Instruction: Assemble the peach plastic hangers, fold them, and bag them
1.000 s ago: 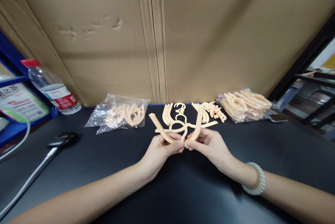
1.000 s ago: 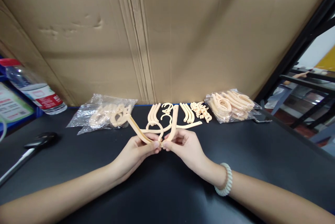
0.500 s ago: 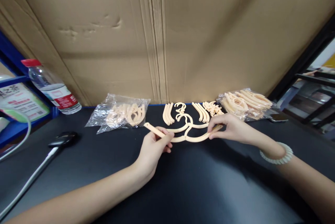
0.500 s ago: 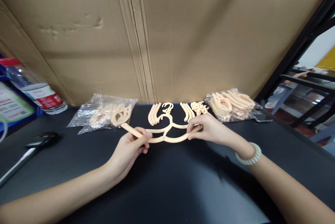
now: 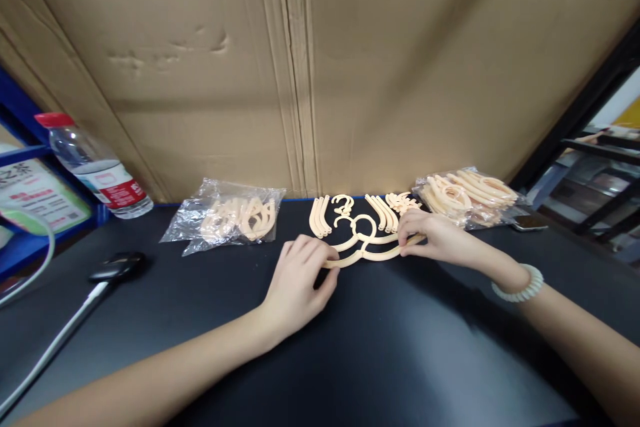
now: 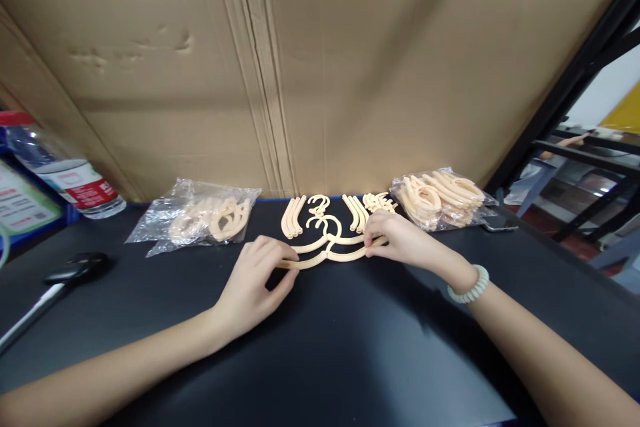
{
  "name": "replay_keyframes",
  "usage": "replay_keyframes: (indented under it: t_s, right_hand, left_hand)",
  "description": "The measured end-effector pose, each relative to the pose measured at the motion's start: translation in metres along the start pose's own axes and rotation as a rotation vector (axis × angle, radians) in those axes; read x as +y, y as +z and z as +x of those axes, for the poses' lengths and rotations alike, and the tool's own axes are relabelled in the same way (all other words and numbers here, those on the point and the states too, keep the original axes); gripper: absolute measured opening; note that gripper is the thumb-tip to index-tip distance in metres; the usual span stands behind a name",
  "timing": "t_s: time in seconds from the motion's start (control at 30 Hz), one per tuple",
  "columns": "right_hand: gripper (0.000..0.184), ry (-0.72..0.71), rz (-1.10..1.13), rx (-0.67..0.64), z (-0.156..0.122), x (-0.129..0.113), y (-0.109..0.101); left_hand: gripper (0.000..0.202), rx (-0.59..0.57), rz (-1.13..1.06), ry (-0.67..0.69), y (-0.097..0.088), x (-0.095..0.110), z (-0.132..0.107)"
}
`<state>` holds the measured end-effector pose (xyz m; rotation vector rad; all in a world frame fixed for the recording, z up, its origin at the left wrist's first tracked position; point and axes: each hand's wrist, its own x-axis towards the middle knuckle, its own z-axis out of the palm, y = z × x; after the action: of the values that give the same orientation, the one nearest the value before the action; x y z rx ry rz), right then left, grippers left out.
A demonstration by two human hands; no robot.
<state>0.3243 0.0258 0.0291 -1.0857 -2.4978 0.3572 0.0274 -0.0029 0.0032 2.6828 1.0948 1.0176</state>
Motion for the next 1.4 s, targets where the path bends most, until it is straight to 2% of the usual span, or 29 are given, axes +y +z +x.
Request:
replay_keyframes:
  t_s: [0.1, 0.17, 0.53, 0.8, 1.03, 1.4]
  right_hand:
    - [0.017, -0.012, -0.023, 0.019, 0.0, 0.002, 0.002]
    - [0.015, -0.001, -0.036, 0.024, 0.0, 0.003, 0.004]
    - [0.005, 0.009, -0.116, 0.059, 0.0, 0.001, 0.008]
    - [0.01, 0.011, -0.138, 0.08, 0.0, 0.008, 0.015]
    - [0.021, 0.067, -0.137, 0.02, -0.001, 0.006, 0.015]
    - [0.012, 0.078, -0.047, -0.085, 0.001, -0.012, 0.006]
  left_hand:
    - [0.012, -0.124, 0.093, 0.177, 0.003, 0.002, -0.003]
    - [0.014, -0.162, 0.117, 0.2, 0.004, 0.002, -0.004]
    - [0.02, -0.134, 0.206, 0.127, 0.005, 0.002, -0.005]
    - [0.036, -0.172, 0.2, 0.078, 0.004, 0.001, -0.004]
    - [0.036, -0.189, 0.179, 0.066, 0.005, -0.001, -0.004]
    - [0.025, -0.218, 0.171, 0.038, 0.003, 0.002, -0.003]
